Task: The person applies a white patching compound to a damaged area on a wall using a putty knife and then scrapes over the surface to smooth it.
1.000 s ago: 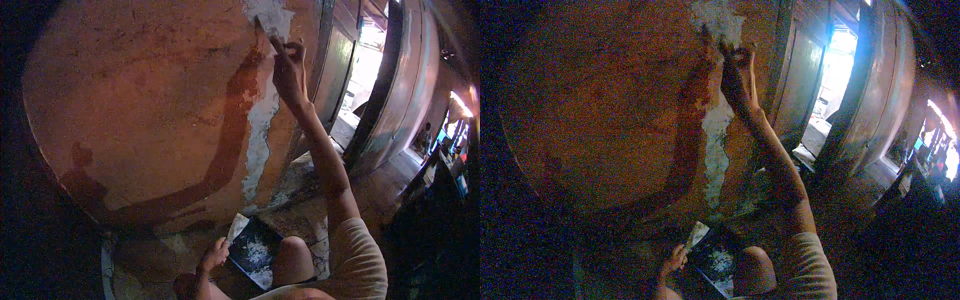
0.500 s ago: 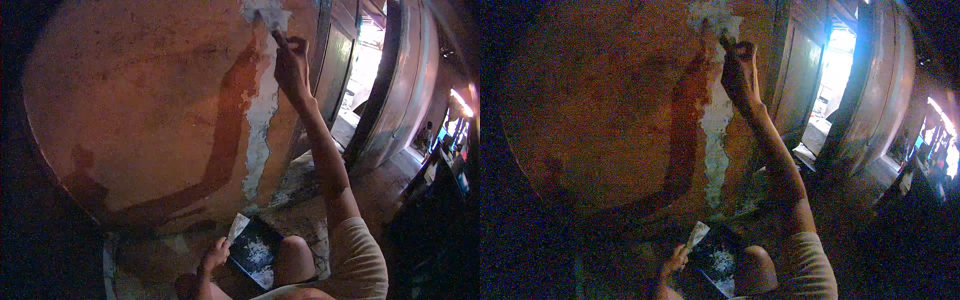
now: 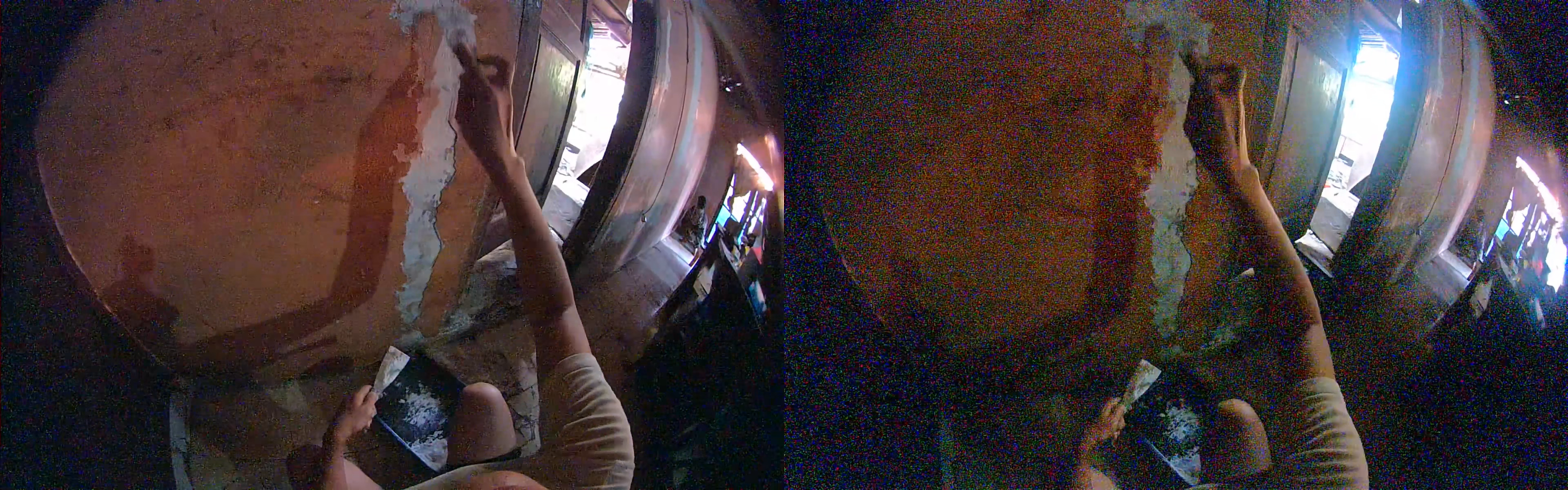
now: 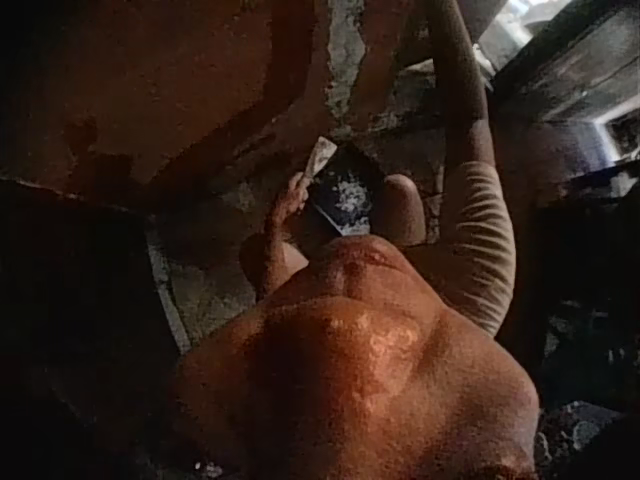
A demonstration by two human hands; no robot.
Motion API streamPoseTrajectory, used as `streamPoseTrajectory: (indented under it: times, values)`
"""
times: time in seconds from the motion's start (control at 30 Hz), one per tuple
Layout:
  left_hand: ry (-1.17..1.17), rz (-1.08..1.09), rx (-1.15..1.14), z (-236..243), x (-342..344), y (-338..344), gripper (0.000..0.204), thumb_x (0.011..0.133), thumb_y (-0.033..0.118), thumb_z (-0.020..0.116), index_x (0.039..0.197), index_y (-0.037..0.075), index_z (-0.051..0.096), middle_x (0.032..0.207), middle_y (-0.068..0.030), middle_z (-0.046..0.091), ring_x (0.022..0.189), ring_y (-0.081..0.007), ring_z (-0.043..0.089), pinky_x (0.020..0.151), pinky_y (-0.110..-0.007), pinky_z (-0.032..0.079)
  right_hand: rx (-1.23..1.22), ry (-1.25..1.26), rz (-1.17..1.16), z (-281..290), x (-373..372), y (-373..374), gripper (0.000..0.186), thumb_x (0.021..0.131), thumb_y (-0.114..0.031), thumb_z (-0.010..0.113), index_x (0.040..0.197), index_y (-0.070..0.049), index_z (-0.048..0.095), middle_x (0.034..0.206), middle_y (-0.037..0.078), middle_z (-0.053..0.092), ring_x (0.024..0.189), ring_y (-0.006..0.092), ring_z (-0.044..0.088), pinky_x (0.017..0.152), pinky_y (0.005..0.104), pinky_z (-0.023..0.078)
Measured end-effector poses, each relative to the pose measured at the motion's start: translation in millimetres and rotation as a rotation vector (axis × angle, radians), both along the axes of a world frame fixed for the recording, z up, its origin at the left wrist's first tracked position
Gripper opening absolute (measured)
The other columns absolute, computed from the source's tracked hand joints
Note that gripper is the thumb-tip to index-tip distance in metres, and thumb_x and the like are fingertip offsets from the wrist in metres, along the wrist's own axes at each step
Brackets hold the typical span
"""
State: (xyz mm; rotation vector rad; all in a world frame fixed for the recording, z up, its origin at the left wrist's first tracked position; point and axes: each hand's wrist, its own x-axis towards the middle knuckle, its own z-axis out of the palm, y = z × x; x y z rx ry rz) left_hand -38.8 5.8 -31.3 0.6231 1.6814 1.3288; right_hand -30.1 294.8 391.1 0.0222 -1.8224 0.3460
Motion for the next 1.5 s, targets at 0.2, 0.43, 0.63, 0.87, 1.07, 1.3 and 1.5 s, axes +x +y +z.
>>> streamPoseTrajectory:
  times: [0.2,0.43,0.63,0.87,1.07,1.3,1.5]
  values:
    - [0.047,0.034,-0.066,-4.6,1.2,7.3,0.026,0.086,0.030,0.039,0.094,0.006,0.047,0.055,-0.0025,0.044,0.040,-0.0121,0.042,0.038,-0.028,0.036,0.444,0.172,-0.328,-1.5,-15.2,27.8,0.057,0.068,0.011,0.046,0.121,-0.011,0.043,0.075,0.008,0.043,0.071,0.0219,0.045,0.063,0.0265,0.040]
    - [0.220,-0.075,0.089,-10.7,-2.7,3.8,0.024,0.086,0.028,0.039,0.090,0.006,0.048,0.054,-0.0022,0.044,0.040,-0.0115,0.042,0.037,-0.028,0.035,0.173,-0.164,-0.151,-143.2,25.8,31.5,0.054,0.074,0.013,0.044,0.121,-0.015,0.044,0.086,0.004,0.037,0.060,0.0143,0.042,0.047,0.0228,0.039]
    - [-0.019,0.017,0.036,-14.9,-0.9,6.4,0.024,0.086,0.028,0.040,0.092,0.007,0.048,0.053,-0.0006,0.042,0.039,-0.0109,0.040,0.036,-0.028,0.033,0.190,0.091,-0.173,-40.4,20.6,2.6,0.053,0.075,0.010,0.046,0.121,-0.016,0.044,0.083,0.002,0.040,0.066,0.0099,0.042,0.056,0.0205,0.040]
    - [-0.077,0.059,-0.018,-10.0,0.7,8.9,0.031,0.086,0.031,0.041,0.107,0.008,0.042,0.053,0.0004,0.041,0.039,-0.0108,0.039,0.036,-0.027,0.033,0.686,0.245,-0.416,15.1,2.8,19.4,0.056,0.070,0.009,0.047,0.121,-0.015,0.043,0.092,0.007,0.044,0.071,0.0206,0.049,0.063,0.0310,0.044]
    - [-0.021,-0.041,-0.059,-4.4,-5.6,8.4,0.039,0.086,0.032,0.040,0.118,0.008,0.036,0.055,-0.0007,0.042,0.040,-0.0110,0.040,0.037,-0.027,0.033,0.227,-0.139,-0.297,-87.6,25.4,23.4,0.064,0.067,0.012,0.048,0.124,-0.016,0.039,0.096,0.013,0.044,0.076,0.0235,0.048,0.068,0.0317,0.043]
    - [0.045,0.015,-0.047,-14.8,-1.7,-1.5,0.036,0.087,0.031,0.038,0.114,0.007,0.040,0.054,-0.0015,0.043,0.041,-0.0111,0.041,0.037,-0.027,0.034,0.469,0.187,-0.329,-13.7,9.0,-12.3,0.058,0.068,0.010,0.049,0.120,-0.015,0.044,0.083,0.011,0.046,0.074,0.0220,0.049,0.062,0.0311,0.044]
    - [0.001,-0.014,-0.019,-7.6,-1.9,3.1,0.027,0.088,0.029,0.037,0.101,0.007,0.045,0.054,-0.0015,0.043,0.040,-0.0125,0.041,0.037,-0.028,0.033,0.512,0.178,-0.268,1.1,-16.5,1.7,0.052,0.070,0.007,0.049,0.118,-0.014,0.045,0.072,0.006,0.046,0.074,0.0212,0.048,0.060,0.0288,0.044]
